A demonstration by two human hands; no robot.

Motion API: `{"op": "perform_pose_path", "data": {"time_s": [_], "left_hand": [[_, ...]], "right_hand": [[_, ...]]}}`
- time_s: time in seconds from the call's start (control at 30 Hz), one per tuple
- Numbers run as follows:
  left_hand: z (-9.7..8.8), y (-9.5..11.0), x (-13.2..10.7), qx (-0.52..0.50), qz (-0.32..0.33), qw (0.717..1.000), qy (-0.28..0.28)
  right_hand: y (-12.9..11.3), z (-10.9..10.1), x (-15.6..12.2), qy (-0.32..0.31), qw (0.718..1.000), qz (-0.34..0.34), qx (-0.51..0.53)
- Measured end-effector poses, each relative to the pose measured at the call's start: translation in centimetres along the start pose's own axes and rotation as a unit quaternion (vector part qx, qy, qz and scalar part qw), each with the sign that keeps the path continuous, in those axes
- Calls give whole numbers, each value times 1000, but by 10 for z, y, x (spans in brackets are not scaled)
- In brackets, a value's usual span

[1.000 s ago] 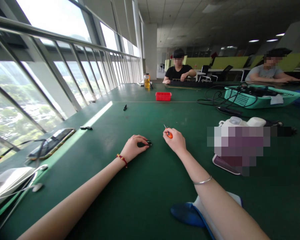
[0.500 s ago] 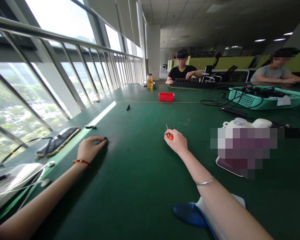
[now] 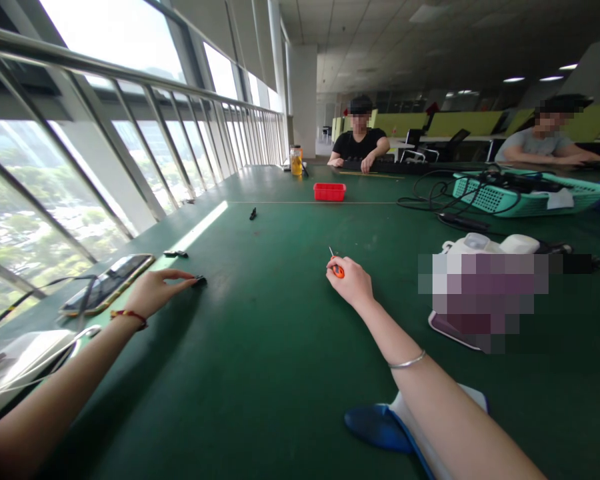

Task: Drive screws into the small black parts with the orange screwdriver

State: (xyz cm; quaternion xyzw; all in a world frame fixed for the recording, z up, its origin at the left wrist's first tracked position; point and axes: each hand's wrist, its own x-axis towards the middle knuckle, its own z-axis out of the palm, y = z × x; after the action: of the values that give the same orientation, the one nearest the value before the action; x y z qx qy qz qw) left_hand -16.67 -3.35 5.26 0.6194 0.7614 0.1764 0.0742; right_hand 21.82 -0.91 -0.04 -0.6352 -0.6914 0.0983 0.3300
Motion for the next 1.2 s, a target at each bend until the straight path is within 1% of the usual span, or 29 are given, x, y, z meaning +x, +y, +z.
{"op": "perform_pose_path", "data": {"time_s": [0.13, 0.3, 0.43, 0.67, 0.87, 0.93, 1.03, 1.07, 1.1, 1.2], "left_hand": [[2, -3, -1, -11, -9, 1000, 6], [2, -6, 2, -17, -12, 1000, -11], [4, -9, 4, -35, -8, 999, -12], [3, -4, 1, -49, 5, 999, 2], [6, -7, 3, -69, 5, 998, -13], [4, -8, 4, -86, 13, 996, 5], [-2, -10, 5, -111, 21, 992, 58], [-2, -11, 5, -114, 22, 991, 67], [-2, -12, 5, -115, 24, 991, 64], [6, -15, 6, -96, 42, 994, 17]], "right_hand": [[0, 0, 0, -3, 1000, 4, -2], [0, 0, 1, -5, 1000, 8, -4], [-1, -1, 0, -7, 1000, 5, 0], [0, -1, 0, -11, 1000, 2, 2], [3, 1, 1, 1, 1000, -6, 1], [3, 1, 1, -2, 1000, -5, 0], [2, 1, 1, -9, 1000, -3, 0], [2, 0, 1, -8, 1000, -3, -2], [1, 0, 1, -7, 1000, -1, -5], [0, 0, 0, -2, 1000, 2, -9]]}}
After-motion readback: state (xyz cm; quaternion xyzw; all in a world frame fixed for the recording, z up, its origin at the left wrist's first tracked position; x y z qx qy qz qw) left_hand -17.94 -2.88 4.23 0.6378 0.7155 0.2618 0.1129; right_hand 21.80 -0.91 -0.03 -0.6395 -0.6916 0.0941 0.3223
